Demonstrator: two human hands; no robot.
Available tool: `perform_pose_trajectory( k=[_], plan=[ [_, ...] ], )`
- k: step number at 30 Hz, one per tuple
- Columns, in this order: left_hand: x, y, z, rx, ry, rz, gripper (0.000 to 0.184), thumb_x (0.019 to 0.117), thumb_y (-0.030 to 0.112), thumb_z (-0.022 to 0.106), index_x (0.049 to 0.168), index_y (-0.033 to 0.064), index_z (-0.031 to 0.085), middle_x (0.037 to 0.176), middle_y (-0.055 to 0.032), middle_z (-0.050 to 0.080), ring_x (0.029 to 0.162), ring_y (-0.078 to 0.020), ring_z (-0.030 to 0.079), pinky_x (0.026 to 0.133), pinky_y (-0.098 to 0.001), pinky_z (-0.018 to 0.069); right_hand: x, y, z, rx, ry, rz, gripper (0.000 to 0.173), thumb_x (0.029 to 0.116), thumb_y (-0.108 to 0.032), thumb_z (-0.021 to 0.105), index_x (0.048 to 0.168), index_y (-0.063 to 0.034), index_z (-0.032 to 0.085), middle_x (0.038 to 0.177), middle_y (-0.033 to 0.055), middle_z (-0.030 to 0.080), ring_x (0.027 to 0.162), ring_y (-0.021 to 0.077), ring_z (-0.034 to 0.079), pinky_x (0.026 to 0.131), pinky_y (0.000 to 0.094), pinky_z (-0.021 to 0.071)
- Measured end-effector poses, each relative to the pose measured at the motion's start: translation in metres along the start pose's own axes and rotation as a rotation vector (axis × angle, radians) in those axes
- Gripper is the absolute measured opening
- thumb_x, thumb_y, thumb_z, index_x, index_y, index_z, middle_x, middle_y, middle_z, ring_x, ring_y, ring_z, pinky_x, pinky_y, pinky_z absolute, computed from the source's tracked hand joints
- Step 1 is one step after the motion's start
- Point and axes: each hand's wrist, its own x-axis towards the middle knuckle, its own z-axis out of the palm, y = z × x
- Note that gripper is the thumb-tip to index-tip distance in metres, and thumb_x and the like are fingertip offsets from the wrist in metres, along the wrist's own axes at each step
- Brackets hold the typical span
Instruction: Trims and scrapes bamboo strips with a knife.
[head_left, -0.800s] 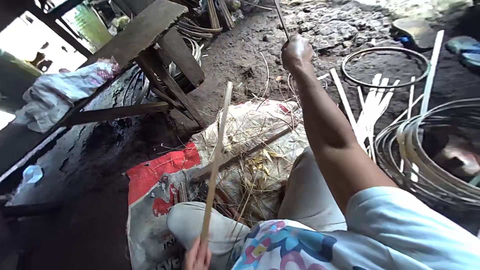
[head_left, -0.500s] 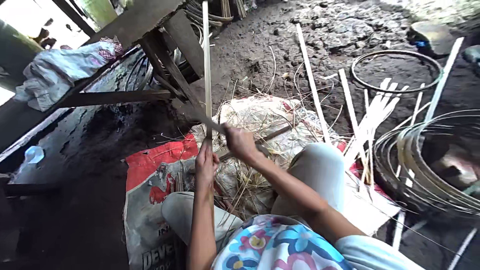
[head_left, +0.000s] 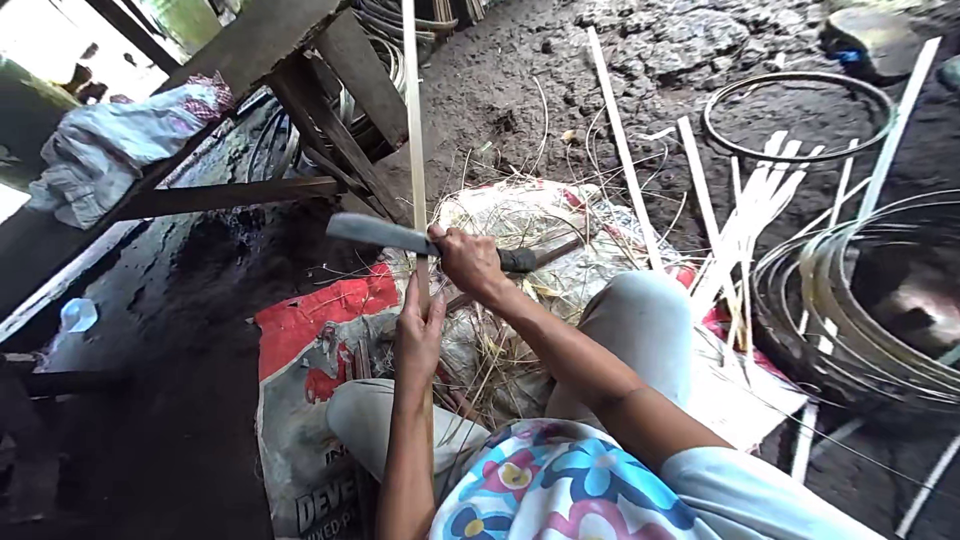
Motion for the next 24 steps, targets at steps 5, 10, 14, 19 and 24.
perform_pose_trajectory(
  k=[5, 10, 14, 19, 24],
  plan=[
    [-0.06, -0.023, 0.001, -0.044, -0.023, -0.03, 0.061, 0.1026, 0.016, 0.059, 0.157, 0.0026, 0.036, 0.078, -0.0031, 0.059, 0.049, -0.0064, 0.042, 0.045, -0.0247, 0.0395, 0.059, 0.031, -0.024, 0.025, -0.038, 0.242, 0.038, 0.1037, -0.01, 0.046, 0.138, -0.0124, 0.063, 0.108, 0.0268, 0.072, 0.098, 0.052, 0.069, 0.079, 0.0705, 0.0499],
    [-0.12, -0.066, -0.033, -0.092, -0.039, 0.003, 0.047, 0.1055, 0.014, 0.047, 0.148, -0.0043, 0.047, 0.061, 0.0085, 0.044, 0.046, -0.0005, 0.038, 0.042, -0.0178, 0.0349, 0.107, 0.069, -0.052, -0.079, -0.086, 0.391, 0.038, 0.1036, -0.011, 0.043, 0.137, -0.009, 0.061, 0.114, 0.0294, 0.07, 0.108, 0.0526, 0.066, 0.086, 0.07, 0.0482],
    [-0.162, -0.085, -0.07, -0.104, -0.044, -0.093, 0.042, 0.1067, 0.016, 0.044, 0.144, -0.0018, 0.052, 0.059, 0.0125, 0.044, 0.045, 0.0034, 0.038, 0.041, -0.0149, 0.0337, 0.131, 0.099, -0.061, -0.064, -0.03, 0.444, 0.036, 0.1023, -0.013, 0.045, 0.134, -0.0092, 0.063, 0.117, 0.0283, 0.07, 0.112, 0.052, 0.065, 0.09, 0.071, 0.0467],
    [-0.196, -0.112, -0.11, -0.044, -0.036, -0.246, 0.04, 0.1075, 0.016, 0.044, 0.143, 0.0009, 0.053, 0.061, 0.0113, 0.047, 0.046, 0.0029, 0.039, 0.042, -0.0151, 0.0344, 0.142, 0.134, -0.083, 0.137, -0.032, 0.508, 0.036, 0.1004, -0.011, 0.047, 0.13, -0.0123, 0.066, 0.127, 0.0224, 0.068, 0.121, 0.0432, 0.063, 0.096, 0.0663, 0.0466],
    [-0.189, -0.11, -0.121, -0.009, -0.079, -0.209, 0.037, 0.1072, 0.018, 0.048, 0.138, -0.0005, 0.058, 0.064, 0.009, 0.06, 0.046, 0.0033, 0.045, 0.041, -0.0129, 0.0366, 0.103, 0.126, -0.047, 0.8, -0.101, 0.556, 0.05, 0.1112, -0.046, 0.036, 0.116, -0.0073, 0.067, 0.063, -0.0029, 0.043, 0.047, 0.0096, 0.039, 0.048, 0.0294, 0.0409]
  ],
)
